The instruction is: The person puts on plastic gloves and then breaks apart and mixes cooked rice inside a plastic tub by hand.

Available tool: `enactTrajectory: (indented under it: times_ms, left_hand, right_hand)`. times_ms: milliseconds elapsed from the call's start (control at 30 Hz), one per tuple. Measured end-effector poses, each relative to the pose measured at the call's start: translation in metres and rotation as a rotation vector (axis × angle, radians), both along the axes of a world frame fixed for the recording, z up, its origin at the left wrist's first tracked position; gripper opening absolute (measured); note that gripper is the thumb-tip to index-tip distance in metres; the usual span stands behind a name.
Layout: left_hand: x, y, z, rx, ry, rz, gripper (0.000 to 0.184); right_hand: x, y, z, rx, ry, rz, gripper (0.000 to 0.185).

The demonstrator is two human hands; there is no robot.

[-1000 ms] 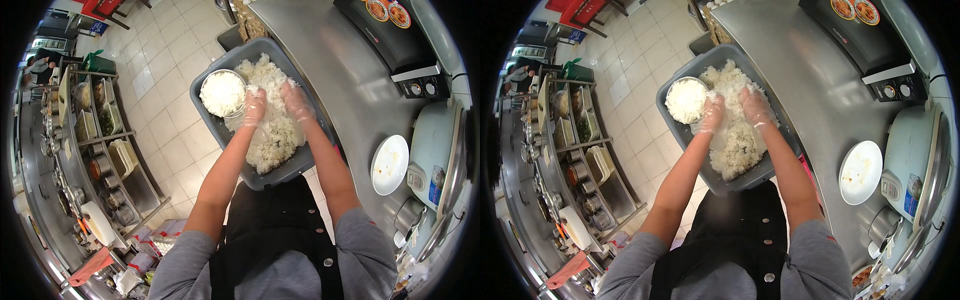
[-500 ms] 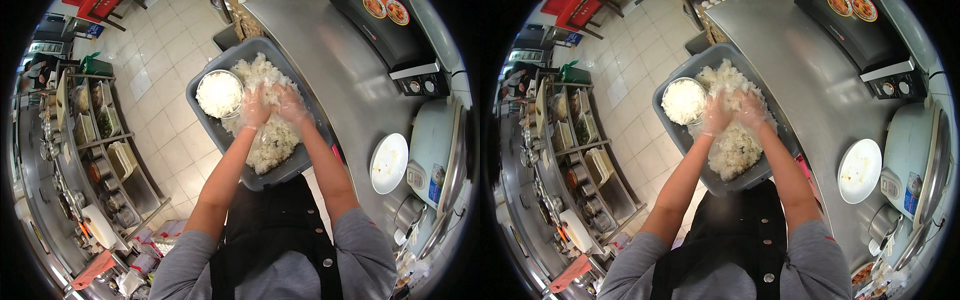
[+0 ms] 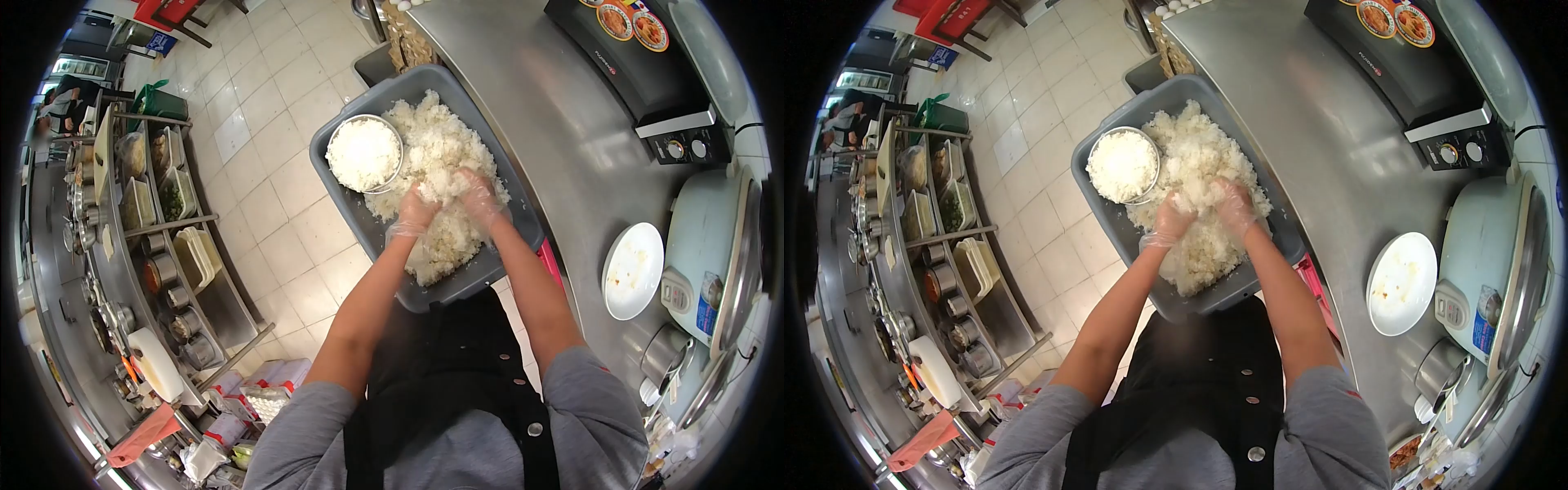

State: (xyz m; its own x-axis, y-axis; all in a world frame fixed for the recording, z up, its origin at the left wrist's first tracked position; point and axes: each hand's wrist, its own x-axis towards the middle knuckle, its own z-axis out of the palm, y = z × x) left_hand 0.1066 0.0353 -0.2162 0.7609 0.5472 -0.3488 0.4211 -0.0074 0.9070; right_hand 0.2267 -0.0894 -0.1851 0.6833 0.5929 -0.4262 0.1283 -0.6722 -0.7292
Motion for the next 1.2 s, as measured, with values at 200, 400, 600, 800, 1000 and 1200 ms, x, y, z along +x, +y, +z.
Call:
enactTrajectory:
  times_ms: [200,400,600,800,1000,1200]
  left_hand:
    - [0.016,0.015,0.056,0.369,0.218,-0.145,0.052]
    - [0.002,0.025,0.08,0.291,0.04,-0.134,0.081]
    - [-0.071,-0.005,0.038,0.337,0.186,0.033,0.092]
    - [-0.109,-0.064,-0.03,-0.715,0.263,0.326,0.089]
    - [-0.109,-0.069,-0.013,-0.936,0.256,0.574,0.084]
    - [-0.083,-0.07,0.02,-0.746,0.259,0.335,0.066]
  right_hand:
    - [0.016,0.007,0.048,0.136,-0.122,-0.098,0.068]
    - [0.012,0.011,0.084,0.131,-0.177,-0.068,0.079]
    - [-0.055,-0.048,0.003,0.231,0.343,-0.405,0.095]
    - [-0.099,-0.059,-0.049,-0.025,0.716,-0.348,0.062]
    - [-0.114,-0.025,-0.003,0.083,1.054,-0.53,0.059]
    - [-0.139,-0.022,-0.059,-0.098,0.664,-0.515,0.066]
